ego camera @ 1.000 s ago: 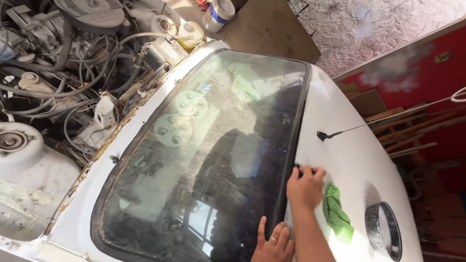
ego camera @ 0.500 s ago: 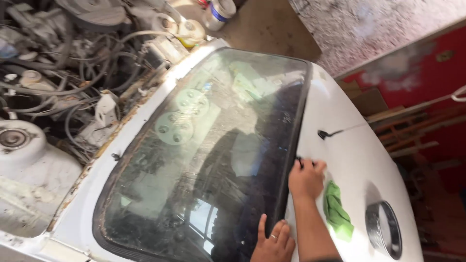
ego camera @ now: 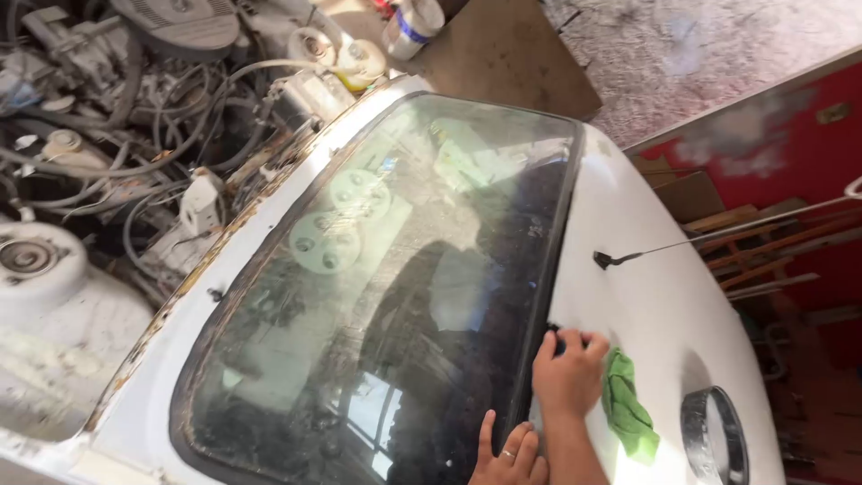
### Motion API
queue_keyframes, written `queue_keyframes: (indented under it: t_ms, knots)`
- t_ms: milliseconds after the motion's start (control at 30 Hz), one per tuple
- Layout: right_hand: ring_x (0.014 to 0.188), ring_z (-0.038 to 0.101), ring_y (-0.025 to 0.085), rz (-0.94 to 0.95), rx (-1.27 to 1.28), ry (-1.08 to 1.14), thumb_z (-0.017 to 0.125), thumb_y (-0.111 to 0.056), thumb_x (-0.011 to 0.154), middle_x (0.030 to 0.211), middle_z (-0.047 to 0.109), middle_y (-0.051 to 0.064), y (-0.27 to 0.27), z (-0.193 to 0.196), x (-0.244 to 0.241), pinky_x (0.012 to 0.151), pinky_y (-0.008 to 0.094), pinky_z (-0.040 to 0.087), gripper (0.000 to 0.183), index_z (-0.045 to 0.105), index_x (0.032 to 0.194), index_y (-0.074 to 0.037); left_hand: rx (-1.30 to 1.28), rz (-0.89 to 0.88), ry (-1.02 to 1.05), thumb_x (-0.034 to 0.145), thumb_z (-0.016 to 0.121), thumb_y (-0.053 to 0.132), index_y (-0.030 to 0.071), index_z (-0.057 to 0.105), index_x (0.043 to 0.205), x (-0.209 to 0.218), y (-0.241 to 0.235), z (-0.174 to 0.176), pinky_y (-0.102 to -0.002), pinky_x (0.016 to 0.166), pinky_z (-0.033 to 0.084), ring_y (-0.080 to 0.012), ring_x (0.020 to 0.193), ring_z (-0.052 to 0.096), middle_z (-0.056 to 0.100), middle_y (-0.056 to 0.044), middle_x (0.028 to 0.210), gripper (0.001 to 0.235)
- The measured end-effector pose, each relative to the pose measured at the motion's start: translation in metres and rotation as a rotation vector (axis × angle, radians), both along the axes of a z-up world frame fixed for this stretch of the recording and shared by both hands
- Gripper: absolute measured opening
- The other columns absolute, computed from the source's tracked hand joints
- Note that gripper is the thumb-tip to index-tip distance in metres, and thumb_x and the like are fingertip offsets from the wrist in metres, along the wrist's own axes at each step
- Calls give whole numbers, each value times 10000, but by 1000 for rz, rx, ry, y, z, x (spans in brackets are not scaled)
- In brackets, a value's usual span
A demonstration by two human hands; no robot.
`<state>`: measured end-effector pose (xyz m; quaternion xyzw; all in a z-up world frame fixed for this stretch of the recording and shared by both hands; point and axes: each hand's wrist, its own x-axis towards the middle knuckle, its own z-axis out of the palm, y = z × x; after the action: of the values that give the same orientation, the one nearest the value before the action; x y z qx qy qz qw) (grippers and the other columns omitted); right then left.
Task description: The person cleans the windshield of a white car with the hood open. They use a green cloth to wipe the glass and a black sponge to scrub the surface, repeatedly dipping the sponge into a black bowl of soapy water placed on the hood.
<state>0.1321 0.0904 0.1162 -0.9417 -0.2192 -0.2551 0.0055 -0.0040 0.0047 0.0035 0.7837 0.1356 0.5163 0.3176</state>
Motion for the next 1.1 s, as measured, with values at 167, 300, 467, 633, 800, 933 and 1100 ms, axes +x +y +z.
queue_keyframes:
  t_ms: [167,300,467,633,800,933,1100]
  knots:
    - [1024,635,391,36,-138,-80,710,-338,964,1261,582,102,18,7,33,808,519,546,188,736,1031,-165,-12,-33,85,935,565,224,94,614,888,-29,28,35,-760,1120,312,-276,1284,634,651,-161,1175,147]
    - [979,636,380,-22,-107,-34,719,-335,849,1230,559,118,3,9,-2,774,513,551,208,751,994,-189,-78,2,20,1014,592,202,138,561,819,11,-4,-2,-811,1092,319,-232,1257,643,617,-106,1084,208]
    - [956,630,381,-74,-200,2,693,-341,952,1256,555,118,47,23,26,716,505,559,213,712,978,-130,-73,-63,88,967,567,199,101,565,830,-25,29,33,-777,1111,316,-267,1286,645,644,-141,1143,168]
    - [998,643,374,-12,-104,-48,691,-346,913,1216,566,106,3,12,-2,784,513,559,180,731,954,-176,-9,17,-5,1007,587,240,116,558,805,8,4,4,-795,1084,301,-260,1239,635,620,-127,1093,239]
    - [981,631,414,-54,-127,-15,709,-356,912,1235,563,121,21,10,33,751,529,553,219,733,991,-153,-6,-6,57,936,576,207,108,583,828,-23,22,28,-774,1113,294,-267,1270,645,648,-133,1139,146]
    - [980,637,399,-28,-123,-15,691,-350,911,1246,557,109,12,11,-4,769,532,557,216,734,1020,-169,-5,24,10,982,595,203,124,566,832,5,-3,-3,-801,1113,292,-250,1267,632,625,-117,1129,172]
    - [1008,631,410,-66,-116,-32,687,-350,909,1280,551,106,22,14,25,759,529,558,197,737,998,-181,45,-13,44,941,593,195,121,527,789,-7,14,13,-807,1093,296,-265,1264,644,638,-145,1120,182]
